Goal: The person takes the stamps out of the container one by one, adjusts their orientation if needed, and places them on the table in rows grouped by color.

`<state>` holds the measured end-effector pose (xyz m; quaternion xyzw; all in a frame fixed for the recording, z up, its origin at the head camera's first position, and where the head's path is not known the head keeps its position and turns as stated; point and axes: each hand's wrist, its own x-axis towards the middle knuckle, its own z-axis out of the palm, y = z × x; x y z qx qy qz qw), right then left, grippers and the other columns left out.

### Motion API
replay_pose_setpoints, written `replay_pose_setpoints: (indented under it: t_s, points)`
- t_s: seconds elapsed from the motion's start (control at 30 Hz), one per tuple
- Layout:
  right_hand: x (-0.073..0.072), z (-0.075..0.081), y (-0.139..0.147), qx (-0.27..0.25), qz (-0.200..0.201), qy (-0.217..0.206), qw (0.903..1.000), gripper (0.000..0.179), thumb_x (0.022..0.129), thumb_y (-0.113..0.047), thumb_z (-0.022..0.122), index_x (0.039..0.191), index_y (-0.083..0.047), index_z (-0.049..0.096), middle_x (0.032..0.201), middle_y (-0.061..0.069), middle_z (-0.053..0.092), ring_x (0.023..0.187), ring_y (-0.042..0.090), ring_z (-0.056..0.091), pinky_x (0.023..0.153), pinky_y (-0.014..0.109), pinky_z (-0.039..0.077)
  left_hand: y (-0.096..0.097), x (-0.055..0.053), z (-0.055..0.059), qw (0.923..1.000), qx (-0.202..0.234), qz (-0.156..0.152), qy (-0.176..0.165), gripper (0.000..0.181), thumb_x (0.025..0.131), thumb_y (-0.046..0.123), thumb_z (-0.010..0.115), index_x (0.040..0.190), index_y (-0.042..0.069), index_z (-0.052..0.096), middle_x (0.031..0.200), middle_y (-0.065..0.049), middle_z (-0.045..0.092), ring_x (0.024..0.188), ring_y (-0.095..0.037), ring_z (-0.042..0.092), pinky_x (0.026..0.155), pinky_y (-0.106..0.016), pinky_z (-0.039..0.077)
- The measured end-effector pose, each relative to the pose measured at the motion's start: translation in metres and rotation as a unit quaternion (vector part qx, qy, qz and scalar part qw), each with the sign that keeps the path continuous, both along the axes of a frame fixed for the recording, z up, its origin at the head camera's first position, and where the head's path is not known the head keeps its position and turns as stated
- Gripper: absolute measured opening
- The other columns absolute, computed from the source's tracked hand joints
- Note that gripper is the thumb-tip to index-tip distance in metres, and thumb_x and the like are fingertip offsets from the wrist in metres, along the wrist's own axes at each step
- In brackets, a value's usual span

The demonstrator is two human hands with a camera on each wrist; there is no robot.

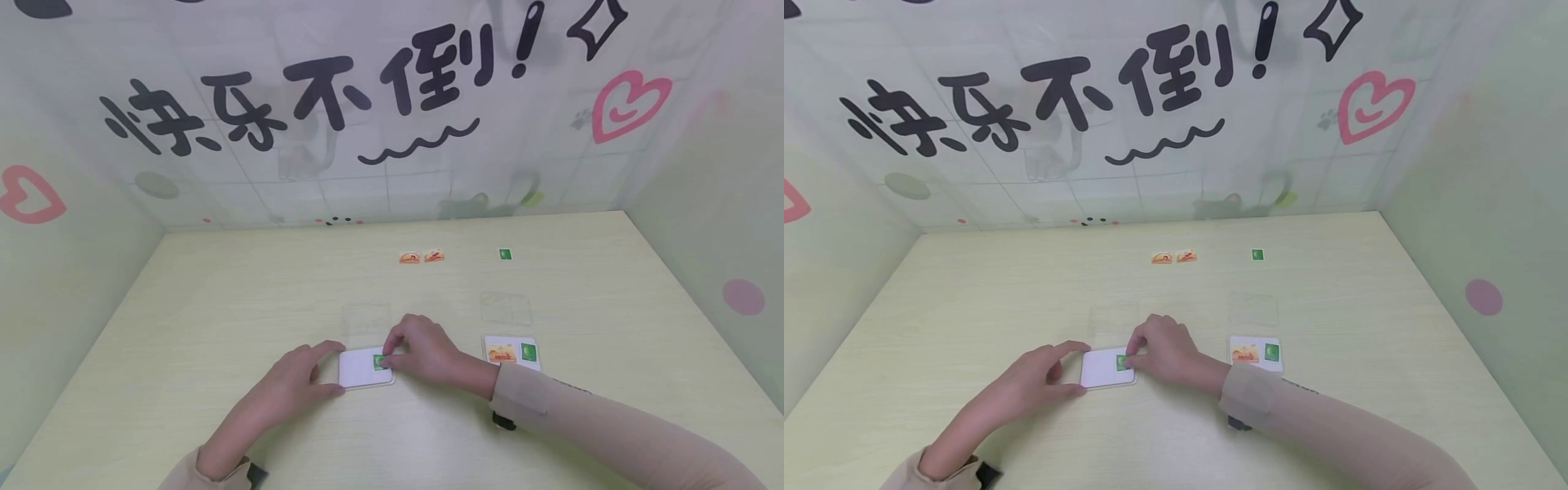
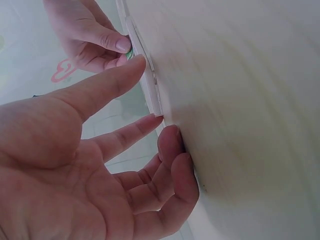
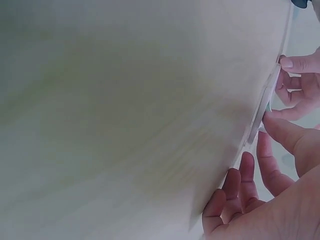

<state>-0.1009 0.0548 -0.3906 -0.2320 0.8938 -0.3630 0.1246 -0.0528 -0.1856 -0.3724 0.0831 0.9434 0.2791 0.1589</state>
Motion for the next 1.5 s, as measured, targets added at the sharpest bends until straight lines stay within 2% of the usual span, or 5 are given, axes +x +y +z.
replay_pose_setpoints:
  t_s: [0.37, 0.63, 1.0, 1.17, 1.5]
  points:
    - [-0.003, 0.007, 0.001, -0.011, 0.001, -0.01, 0.9999, 0.007, 0.088, -0.014, 0.087, 0.087, -0.012, 0.08, 0.087, -0.005, 0.07, 0.081, 0.013, 0.053, 0.076, 0.028, 0.044, 0.0, 0.001, 0.0, 1.0, -0.006, -0.003, 0.007, 0.06, 0.085, 0.02, 0.089, 0.14, 0.017, 0.064, 0.08, -0.003, 0.051, 0.073, -0.018, 0.044, 0.062, -0.03, 0.036]
    - [-0.004, 0.012, 0.003, -0.05, 0.008, -0.036, 0.998, 0.008, 0.089, -0.009, 0.085, 0.089, -0.008, 0.077, 0.081, -0.003, 0.074, 0.066, 0.008, 0.055, 0.062, 0.02, 0.045, 0.0, 0.0, 0.002, 1.0, -0.003, -0.005, 0.005, 0.061, 0.085, 0.02, 0.089, 0.14, 0.016, 0.064, 0.079, -0.003, 0.051, 0.072, -0.018, 0.044, 0.062, -0.029, 0.036]
    - [-0.007, 0.009, 0.005, -0.078, 0.015, -0.06, 0.995, 0.011, 0.089, 0.0, 0.082, 0.099, -0.001, 0.077, 0.08, 0.002, 0.076, 0.071, 0.004, 0.064, 0.069, 0.019, 0.049, 0.001, 0.0, 0.003, 0.9998, -0.01, -0.012, 0.013, 0.062, 0.085, 0.022, 0.089, 0.141, 0.015, 0.063, 0.079, -0.003, 0.05, 0.072, -0.017, 0.043, 0.062, -0.028, 0.035]
    - [-0.008, 0.009, 0.006, -0.078, 0.022, -0.051, 0.9955, 0.02, 0.091, 0.004, 0.078, 0.111, 0.003, 0.077, 0.084, 0.004, 0.079, 0.074, 0.004, 0.066, 0.071, 0.019, 0.051, 0.001, -0.001, 0.002, 0.9998, -0.013, -0.011, 0.013, 0.062, 0.085, 0.023, 0.089, 0.141, 0.015, 0.063, 0.079, -0.002, 0.051, 0.072, -0.017, 0.043, 0.063, -0.029, 0.036]
    - [-0.008, 0.012, 0.007, -0.037, 0.016, -0.012, 0.9991, 0.02, 0.097, 0.004, 0.069, 0.114, 0.004, 0.077, 0.094, 0.007, 0.075, 0.077, 0.009, 0.057, 0.07, 0.021, 0.049, 0.001, 0.0, 0.001, 0.9999, -0.012, -0.002, 0.005, 0.061, 0.085, 0.02, 0.089, 0.14, 0.017, 0.064, 0.08, -0.003, 0.051, 0.074, -0.018, 0.044, 0.063, -0.029, 0.036]
